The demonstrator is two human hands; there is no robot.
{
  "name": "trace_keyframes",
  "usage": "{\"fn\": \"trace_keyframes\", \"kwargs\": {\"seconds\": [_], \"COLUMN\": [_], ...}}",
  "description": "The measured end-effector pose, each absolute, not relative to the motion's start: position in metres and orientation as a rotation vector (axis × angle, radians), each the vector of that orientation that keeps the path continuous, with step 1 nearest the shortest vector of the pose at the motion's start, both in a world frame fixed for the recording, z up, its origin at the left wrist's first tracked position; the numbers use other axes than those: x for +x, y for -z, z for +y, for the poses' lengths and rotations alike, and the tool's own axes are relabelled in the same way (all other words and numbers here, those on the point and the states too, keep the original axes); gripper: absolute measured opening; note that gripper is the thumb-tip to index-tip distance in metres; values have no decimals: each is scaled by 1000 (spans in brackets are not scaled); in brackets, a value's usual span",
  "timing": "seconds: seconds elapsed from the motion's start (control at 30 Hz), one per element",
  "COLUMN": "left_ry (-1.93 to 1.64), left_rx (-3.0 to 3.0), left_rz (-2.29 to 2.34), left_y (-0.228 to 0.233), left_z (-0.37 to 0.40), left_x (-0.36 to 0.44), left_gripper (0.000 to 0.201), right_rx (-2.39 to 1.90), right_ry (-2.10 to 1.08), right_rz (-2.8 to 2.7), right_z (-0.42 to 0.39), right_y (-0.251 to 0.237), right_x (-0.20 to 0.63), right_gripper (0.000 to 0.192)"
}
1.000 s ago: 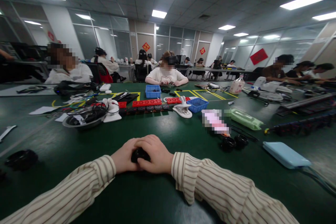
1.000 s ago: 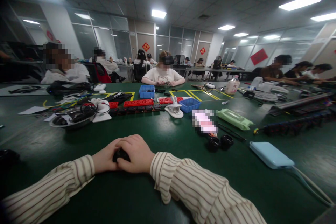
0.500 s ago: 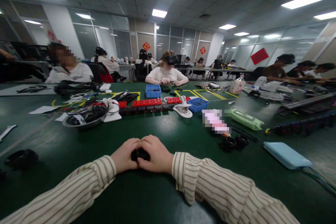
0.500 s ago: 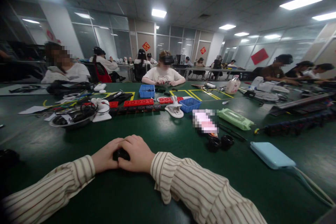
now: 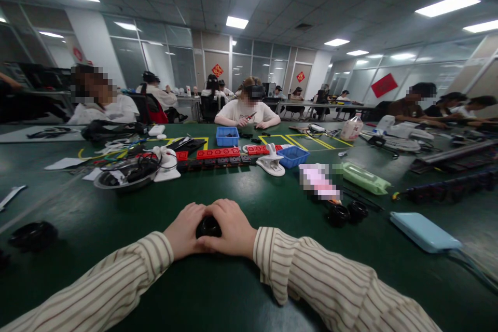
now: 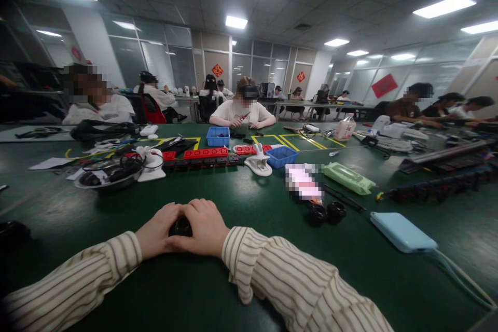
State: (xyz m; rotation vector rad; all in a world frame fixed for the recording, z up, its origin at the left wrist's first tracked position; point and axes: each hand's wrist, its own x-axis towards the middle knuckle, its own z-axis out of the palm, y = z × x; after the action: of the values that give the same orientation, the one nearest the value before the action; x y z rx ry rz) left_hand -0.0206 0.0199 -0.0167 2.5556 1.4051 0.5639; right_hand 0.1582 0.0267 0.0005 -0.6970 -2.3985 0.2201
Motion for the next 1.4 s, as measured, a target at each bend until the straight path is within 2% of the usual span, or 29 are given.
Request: {"fn": "trace_keyframes", "kwargs": {"seconds": [0.17,0.27,0.37,0.67,0.93,1.1,1.2,1.4], "left_ry": [-541,-554,-588,-613,-608,-608,-621,-611], "left_rx": [2566,2536,2499,2518,2476,2388,2368,2437], "left_rz": [1380,1306,1255,1367,1342,1194,1179,1320], "left_y": [13,15,19,22,16,16,19,23], "left_z": [17,19,22,23,22,24,25,26], "left_x": [-16,-17,-20,-20,-18,-21,-23,-22], "left_gripper": [36,38,42,59,35,32,35,56], "right_rx": [-747,-550,-405,-699,-742,-433,-381,-644], "right_ry": [-242,-286,-306,-265,-302,-367,-374,-290], "right_rz": [-2436,-2455,-2460,-2369,-2393,-2428,-2433,-2366], "right_z": [29,30,29,28,28,29,29,29], "right_y": [1,1,1,0,1,1,0,0], "right_x": [157,158,159,158,156,158,159,159], "right_gripper": [33,30,37,55,33,36,41,53]}}
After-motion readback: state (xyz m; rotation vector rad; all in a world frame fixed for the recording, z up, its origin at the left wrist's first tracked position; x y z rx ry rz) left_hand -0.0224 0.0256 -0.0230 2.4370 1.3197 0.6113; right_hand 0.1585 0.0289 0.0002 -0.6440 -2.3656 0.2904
